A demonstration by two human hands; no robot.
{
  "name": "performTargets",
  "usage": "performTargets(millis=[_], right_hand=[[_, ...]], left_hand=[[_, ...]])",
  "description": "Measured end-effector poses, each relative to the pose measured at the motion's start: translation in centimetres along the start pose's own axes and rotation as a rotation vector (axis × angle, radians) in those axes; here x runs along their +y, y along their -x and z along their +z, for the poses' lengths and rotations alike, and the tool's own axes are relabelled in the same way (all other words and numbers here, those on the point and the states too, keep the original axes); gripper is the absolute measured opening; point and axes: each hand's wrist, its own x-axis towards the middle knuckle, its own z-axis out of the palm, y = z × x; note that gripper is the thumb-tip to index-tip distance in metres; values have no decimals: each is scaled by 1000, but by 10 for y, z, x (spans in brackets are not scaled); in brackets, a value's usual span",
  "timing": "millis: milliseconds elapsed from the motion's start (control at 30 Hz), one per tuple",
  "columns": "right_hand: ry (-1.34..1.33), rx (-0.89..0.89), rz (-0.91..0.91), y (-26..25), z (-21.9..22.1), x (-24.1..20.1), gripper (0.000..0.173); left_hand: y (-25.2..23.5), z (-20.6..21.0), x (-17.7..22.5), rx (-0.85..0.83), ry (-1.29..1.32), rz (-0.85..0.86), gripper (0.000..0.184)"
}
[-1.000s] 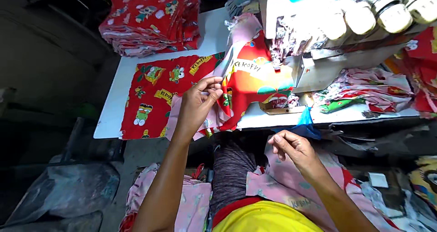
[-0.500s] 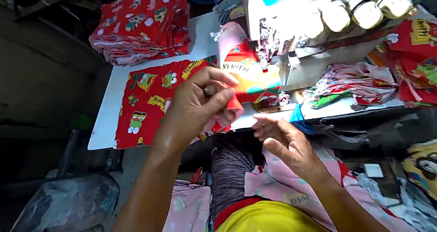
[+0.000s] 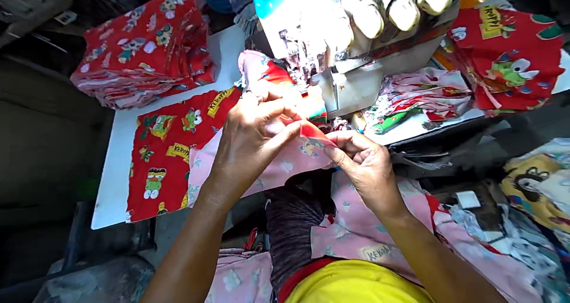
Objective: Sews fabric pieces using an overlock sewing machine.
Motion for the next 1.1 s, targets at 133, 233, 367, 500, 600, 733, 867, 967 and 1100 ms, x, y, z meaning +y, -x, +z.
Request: performTargets(millis=[133,233,367,500,600,733,867,967,1100], right_hand=[[-43,9,17,2,1,5,15],[-91,4,40,5,3,13,17],[76,122,-99,9,8,35,10],[234,213,-291,-10,7,51,11],[216,164,-308,-27,6,52,11],[132,132,-220,-32,4,48,8],[23,64,-73,-16,-1,44,6],[-67,16,-32,-3,-3,43,7],[-177,-3,-23,-1,-3,41,4]], left_hand=[[2,2,2,-11,109,-38,17],[5,6,3,-1,141,-20,15],[8,17,-4,72,58,128,17],[-12,26,-20,191,7,263,17],[-31,28,-32,191,21,297,16],[-43,33,-50,156,125,245,13],[-31,28,-50,67,176,131,12],[-18,17,-35,-4,121,42,9],[-18,13,-32,-20,114,-23,9]])
